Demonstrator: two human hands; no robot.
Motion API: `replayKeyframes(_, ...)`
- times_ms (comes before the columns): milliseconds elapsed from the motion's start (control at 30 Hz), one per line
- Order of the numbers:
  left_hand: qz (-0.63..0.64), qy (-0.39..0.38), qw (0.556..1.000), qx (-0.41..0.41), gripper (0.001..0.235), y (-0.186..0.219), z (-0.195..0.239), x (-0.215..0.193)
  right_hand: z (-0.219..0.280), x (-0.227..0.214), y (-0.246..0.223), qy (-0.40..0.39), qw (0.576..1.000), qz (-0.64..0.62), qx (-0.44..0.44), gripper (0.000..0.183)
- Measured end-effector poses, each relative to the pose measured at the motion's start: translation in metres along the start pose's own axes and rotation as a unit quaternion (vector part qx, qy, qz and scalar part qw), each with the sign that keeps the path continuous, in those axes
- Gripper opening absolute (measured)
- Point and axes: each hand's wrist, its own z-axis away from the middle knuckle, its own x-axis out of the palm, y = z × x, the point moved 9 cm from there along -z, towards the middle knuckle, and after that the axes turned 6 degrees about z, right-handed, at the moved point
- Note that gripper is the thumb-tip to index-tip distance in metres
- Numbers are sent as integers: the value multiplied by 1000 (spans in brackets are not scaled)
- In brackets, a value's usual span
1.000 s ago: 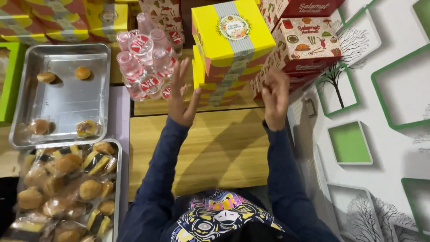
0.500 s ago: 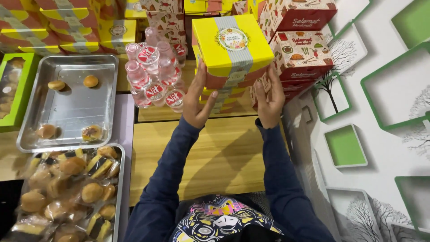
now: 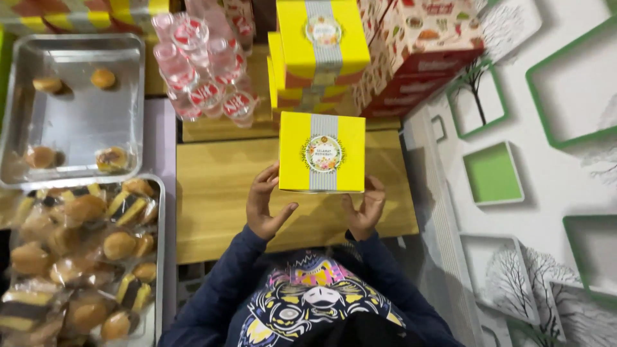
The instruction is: Packing small pastries into individual yellow cardboard boxes.
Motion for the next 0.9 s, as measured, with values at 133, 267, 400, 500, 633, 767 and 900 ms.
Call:
replayKeyframes(133,-14,6,997,-70,53,-24,50,-9,13,6,-31,-52,997,27,48,51)
replayKeyframes(267,-68,77,971,-218,63,-61,92,-29,32,14,-31,-164,973,124,106,39)
replayKeyframes(400,-129,96,951,-265,76,-72,115,-36,57,21,-23,-221,948,173,149,33)
replayKeyframes(500,-163,76,947,-265,77,-72,125,-39,64,27,-24,-252,939,153,176,30)
replayKeyframes(633,-230,21,943,-239,101,-86,139,-48,79,27,-13,-281,930,162,172,28)
replayKeyframes(767,-530,-83,823,-187,108,-105,149,-65,56,43,-44,-307,917,254,22,25)
replayKeyframes(900,-460,-114,840,-265,120,-85,133,-68,49,67,-65,-343,889,291,-81,36)
